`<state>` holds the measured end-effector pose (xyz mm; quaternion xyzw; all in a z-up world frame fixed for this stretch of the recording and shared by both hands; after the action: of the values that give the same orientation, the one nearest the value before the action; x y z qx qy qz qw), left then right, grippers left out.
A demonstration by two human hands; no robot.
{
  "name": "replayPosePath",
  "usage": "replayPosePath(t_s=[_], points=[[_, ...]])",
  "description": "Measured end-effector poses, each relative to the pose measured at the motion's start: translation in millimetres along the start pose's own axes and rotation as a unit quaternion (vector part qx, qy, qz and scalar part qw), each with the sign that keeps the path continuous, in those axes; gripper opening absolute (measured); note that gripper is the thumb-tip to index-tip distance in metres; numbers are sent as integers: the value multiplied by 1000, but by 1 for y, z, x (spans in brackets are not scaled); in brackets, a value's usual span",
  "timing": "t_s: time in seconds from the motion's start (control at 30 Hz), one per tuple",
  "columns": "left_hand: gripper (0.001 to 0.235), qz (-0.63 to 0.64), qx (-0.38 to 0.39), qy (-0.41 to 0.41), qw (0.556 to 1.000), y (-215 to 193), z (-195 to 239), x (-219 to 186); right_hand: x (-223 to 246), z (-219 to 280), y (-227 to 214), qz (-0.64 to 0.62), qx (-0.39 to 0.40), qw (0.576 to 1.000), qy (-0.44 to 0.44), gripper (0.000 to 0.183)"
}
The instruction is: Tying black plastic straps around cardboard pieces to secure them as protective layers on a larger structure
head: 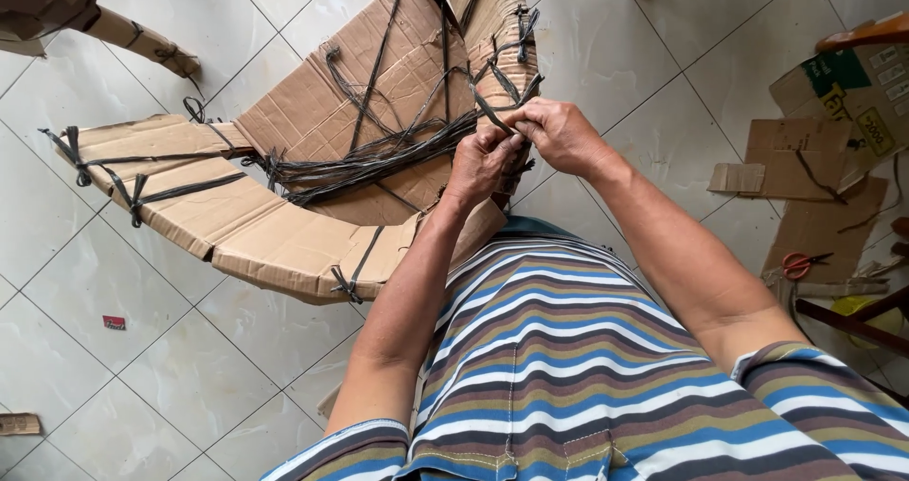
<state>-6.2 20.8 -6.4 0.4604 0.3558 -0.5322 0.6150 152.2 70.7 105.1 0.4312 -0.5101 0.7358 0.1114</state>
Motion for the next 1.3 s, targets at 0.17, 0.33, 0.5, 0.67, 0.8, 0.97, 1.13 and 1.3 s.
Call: replayPosePath(t_s=[0.17, 0.33, 0.5, 0.67, 0.8, 0.97, 1.13, 1.3], points=[[16, 74, -2, -9, 997, 6, 8, -15, -22, 4, 14, 5, -6, 999, 41, 17], [20, 172, -33, -51, 983, 11, 11, -28, -24, 10, 18, 25, -19, 997, 71, 13], [21, 188, -56, -55, 979, 5, 5, -13, 2, 11, 7, 25, -7, 997, 78, 6], [23, 169, -67, -61, 981, 14, 20, -56, -12, 11, 22, 61, -45, 993, 90, 2], [43, 3, -93, -50, 994, 6, 18, -44, -10, 14, 26, 91, -98, 988, 79, 4], [47, -73, -102, -21, 992, 13, 24, -59, 1, 14, 25, 74, -117, 986, 91, 8], [47, -123, -92, 0, 988, 18, 25, -60, -7, 15, 31, 100, -140, 984, 37, 5], [46, -140, -87, 13, 986, 20, 26, -64, -10, 19, 39, 243, -143, 957, -63, 7]])
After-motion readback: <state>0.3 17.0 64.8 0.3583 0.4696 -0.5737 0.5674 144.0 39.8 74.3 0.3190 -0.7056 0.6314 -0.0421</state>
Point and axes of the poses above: each hand's wrist, its own z-axis away from the middle knuckle, its own y-axis out of the palm, x = y × z, the point moved 2 cm from there along -z, towards the middle knuckle, and after that the axes turned 13 degrees about z, right-handed, at the moved point
